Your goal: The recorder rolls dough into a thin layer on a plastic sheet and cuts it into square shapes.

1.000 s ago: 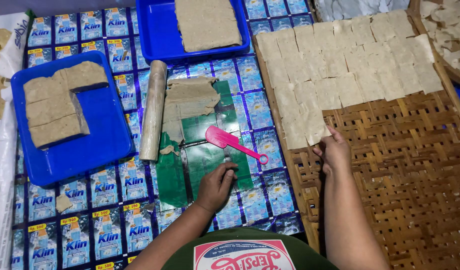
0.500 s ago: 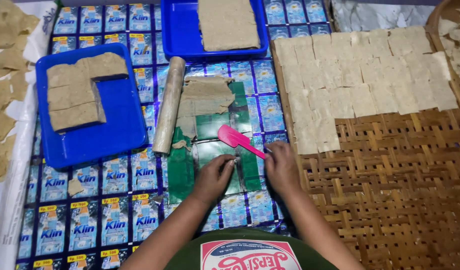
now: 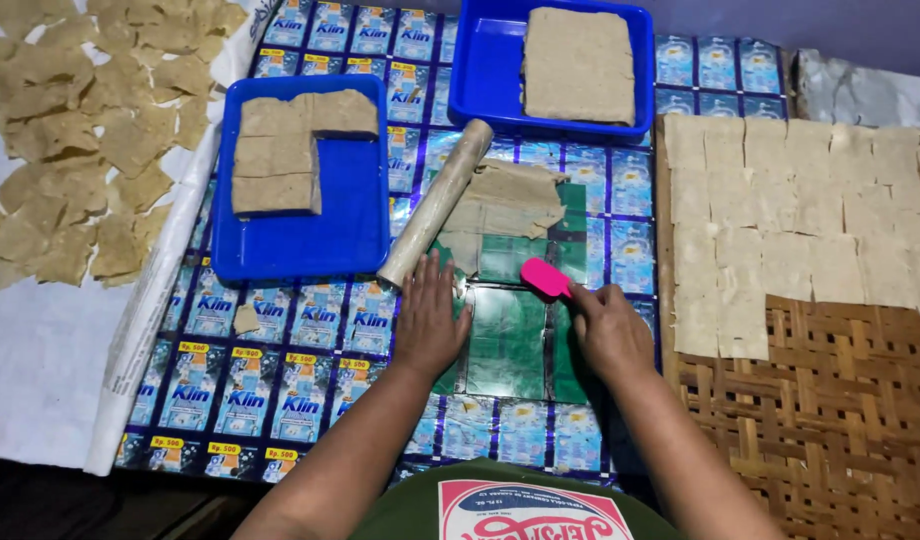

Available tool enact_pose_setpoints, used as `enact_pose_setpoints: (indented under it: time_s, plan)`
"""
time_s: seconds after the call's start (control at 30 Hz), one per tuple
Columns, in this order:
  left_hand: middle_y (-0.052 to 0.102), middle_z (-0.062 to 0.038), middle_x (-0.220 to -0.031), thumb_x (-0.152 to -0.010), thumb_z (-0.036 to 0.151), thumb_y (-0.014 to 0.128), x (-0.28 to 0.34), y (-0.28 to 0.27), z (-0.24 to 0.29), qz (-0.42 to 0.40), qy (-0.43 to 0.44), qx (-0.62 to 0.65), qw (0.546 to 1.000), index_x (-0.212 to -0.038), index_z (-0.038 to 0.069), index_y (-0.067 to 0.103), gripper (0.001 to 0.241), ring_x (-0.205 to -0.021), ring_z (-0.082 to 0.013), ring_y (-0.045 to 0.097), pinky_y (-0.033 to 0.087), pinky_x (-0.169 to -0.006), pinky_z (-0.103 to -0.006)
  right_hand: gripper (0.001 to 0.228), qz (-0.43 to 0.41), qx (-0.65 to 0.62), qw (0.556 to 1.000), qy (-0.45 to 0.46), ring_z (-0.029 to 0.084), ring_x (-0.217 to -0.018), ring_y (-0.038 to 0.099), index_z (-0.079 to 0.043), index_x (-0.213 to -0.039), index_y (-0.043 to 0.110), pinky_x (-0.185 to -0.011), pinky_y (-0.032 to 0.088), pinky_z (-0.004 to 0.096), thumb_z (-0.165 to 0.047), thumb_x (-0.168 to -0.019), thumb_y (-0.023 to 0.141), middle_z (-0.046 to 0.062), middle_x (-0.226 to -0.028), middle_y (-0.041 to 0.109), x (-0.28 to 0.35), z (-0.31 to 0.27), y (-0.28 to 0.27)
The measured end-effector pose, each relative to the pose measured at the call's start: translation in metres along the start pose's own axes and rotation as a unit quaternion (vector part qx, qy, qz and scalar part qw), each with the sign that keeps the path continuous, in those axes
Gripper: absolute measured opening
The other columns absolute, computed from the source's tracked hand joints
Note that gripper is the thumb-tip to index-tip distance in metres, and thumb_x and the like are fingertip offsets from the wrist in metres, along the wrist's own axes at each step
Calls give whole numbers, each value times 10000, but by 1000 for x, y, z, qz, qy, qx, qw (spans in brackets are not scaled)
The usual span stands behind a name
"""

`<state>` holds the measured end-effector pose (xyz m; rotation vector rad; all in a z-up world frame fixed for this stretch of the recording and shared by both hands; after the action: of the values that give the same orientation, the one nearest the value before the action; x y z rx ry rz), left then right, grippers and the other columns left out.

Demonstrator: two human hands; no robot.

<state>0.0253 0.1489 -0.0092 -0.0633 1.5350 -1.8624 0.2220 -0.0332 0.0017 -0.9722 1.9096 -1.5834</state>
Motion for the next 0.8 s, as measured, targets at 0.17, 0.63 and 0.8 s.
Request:
enact_pose_setpoints:
  time_s: [0.17, 0.63, 0.8]
  plan:
    - [260, -324, -1633, -959, 268, 607, -1, -14, 0, 27, -12, 21, 999, -1571, -25, 305, 742, -1523, -455, 267, 219, -1229, -563, 397, -14, 13, 994, -110, 323, -905, 689, -438, -1318, 633, -746, 590, 458, -322, -953, 531, 35, -922, 601, -5, -72, -10]
    - [563, -192, -1373, -861, 205, 675, -27, -24, -43, 91, -46, -82, 991, -1174, 272, 709, 322, -1192, -396, 567, 478, -762, -465, 363, -51, -159, 986, 31, 378, -1149, 645, -465, -1360, 630, -966, 536, 529, -391, -1034, 489, 101, -1135, 677, -96, -52, 67]
    - [607, -126, -1073, -841, 272, 699, -48, -10, -57, -103, -158, -77, 979, -1485, 284, 471, 683, -983, -358, 614, 582, -716, -488, 418, -93, -311, 942, 81, 475, -1243, 572, -329, -1414, 634, -1033, 473, 595, -270, -1016, 520, 204, -1287, 676, -93, -21, 78]
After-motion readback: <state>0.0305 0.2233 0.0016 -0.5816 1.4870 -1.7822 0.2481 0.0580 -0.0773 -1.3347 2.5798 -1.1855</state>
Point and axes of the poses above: each hand's wrist, its own x-axis away from the middle knuckle, its own y-axis out of the palm, z = x × y, the point moved 8 cm from there along -x, towards the middle knuckle
